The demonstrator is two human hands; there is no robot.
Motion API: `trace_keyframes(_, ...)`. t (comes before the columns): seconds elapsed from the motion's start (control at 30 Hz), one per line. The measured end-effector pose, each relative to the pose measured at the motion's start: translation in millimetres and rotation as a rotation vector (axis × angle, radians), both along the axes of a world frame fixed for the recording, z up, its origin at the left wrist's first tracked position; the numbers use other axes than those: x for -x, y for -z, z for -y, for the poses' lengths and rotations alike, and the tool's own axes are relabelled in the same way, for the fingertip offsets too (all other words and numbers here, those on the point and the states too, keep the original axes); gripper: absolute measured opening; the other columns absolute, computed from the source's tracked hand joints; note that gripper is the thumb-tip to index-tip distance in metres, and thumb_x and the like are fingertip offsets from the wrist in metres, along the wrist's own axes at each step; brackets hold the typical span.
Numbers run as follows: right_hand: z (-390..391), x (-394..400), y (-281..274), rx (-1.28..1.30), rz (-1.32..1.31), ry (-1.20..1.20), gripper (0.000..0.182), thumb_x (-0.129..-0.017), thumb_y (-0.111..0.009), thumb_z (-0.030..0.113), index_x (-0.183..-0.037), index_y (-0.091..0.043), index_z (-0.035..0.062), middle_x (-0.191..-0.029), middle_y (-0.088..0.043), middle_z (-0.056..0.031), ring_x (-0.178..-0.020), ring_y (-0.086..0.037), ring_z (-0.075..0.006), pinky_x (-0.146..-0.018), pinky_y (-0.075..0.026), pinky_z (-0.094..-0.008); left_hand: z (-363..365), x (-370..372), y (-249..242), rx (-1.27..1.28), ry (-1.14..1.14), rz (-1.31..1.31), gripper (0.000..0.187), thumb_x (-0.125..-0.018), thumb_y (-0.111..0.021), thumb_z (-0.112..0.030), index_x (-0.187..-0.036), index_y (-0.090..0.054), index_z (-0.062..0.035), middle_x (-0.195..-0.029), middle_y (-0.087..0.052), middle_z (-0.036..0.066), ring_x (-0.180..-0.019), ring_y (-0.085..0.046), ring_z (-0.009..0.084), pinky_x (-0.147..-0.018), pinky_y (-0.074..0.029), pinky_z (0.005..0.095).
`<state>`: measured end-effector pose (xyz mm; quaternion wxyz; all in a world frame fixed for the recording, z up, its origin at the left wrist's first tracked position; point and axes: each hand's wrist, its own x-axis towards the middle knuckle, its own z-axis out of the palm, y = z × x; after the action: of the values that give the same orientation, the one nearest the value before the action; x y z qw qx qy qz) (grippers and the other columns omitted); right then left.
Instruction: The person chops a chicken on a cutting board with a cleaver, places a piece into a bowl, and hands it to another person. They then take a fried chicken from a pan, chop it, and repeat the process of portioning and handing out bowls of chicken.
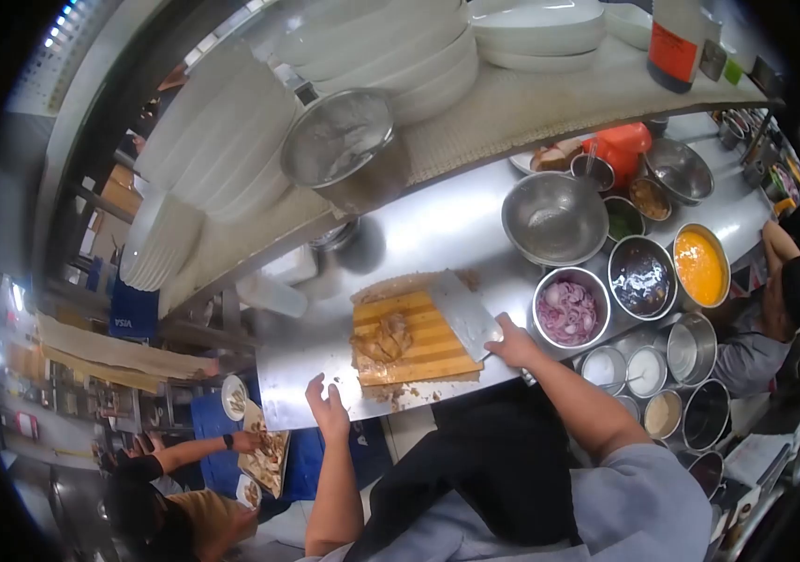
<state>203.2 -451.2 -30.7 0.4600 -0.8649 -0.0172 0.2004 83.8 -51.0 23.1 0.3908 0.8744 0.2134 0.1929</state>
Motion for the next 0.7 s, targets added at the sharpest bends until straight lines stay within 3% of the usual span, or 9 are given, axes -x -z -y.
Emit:
trace_keyframes(0.17, -0.5, -3.3, -0.7, -0.027, -0.035, -0.001, 0.060, -0.085, -0.076, 0.026, -0.128, -0.042, 0.0031, -0.105, -0.068, -0.0282, -0.101, -0.067, -0.0432, -0.087, -0.052, -0.0464, -16.3, 15.0, -9.3, -0.038, -0.055, 0.008, 0.043, -0.097, -0.057, -0.014, -0.137, -0.049, -0.0018, -0.134, -0.049, 0.016, -0.118, -0.050, 0.0312, -0.098, -0.046, 0.0427)
trace_keyframes(0.23, 0.6, -2.4, -1.2, -0.023, -0.058, 0.001, 0.061, -0.085, -0.076, 0.028, -0.129, -0.042, 0.0025, -0.104, -0.068, -0.0279, -0.100, -0.067, -0.0426, -0.086, -0.052, -0.0460, -23.1, 25.8, -9.2, -0.064, -0.088, -0.025, 0.041, -0.101, -0.055, -0.018, -0.138, -0.050, -0.0014, -0.136, -0.052, 0.014, -0.116, -0.052, 0.0270, -0.102, -0.041, 0.0399)
trace_keyframes(0.3, -2.5, -1.6, 2.3, -0.025, -0.038, 0.004, 0.061, -0.086, -0.076, 0.028, -0.129, -0.041, 0.0017, -0.102, -0.068, -0.0283, -0.097, -0.068, -0.0428, -0.085, -0.053, -0.0463, -30.9, 34.9, -7.7, -0.080, -0.097, -0.034, 0.043, -0.101, -0.054, -0.019, -0.140, -0.048, -0.0010, -0.137, -0.051, 0.015, -0.116, -0.053, 0.0273, -0.102, -0.042, 0.0397)
trace_keyframes(0.37, -0.8, -0.4, -1.9, -0.021, -0.093, 0.009, 0.061, -0.087, -0.075, 0.028, -0.129, -0.040, 0.0011, -0.098, -0.068, -0.0292, -0.095, -0.068, -0.0435, -0.084, -0.053, -0.0471, -37.4, 42.4, -3.4, -0.071, -0.111, -0.034, 0.045, -0.098, -0.057, -0.015, -0.139, -0.048, -0.0002, -0.135, -0.048, 0.020, -0.119, -0.051, 0.0339, -0.098, -0.046, 0.0436)
trace_keyframes(0.7, -0.6, 6.6, -18.5, -0.021, -0.171, 0.011, 0.060, -0.087, -0.073, 0.027, -0.128, -0.040, -0.0013, -0.095, -0.068, -0.0305, -0.096, -0.067, -0.0463, -0.084, -0.051, -0.0503, -34.8, 29.5, -8.6, -0.131, -0.008, -0.092, 0.045, -0.099, -0.056, -0.014, -0.141, -0.045, 0.0000, -0.138, -0.046, 0.019, -0.121, -0.051, 0.0339, -0.100, -0.046, 0.0443)
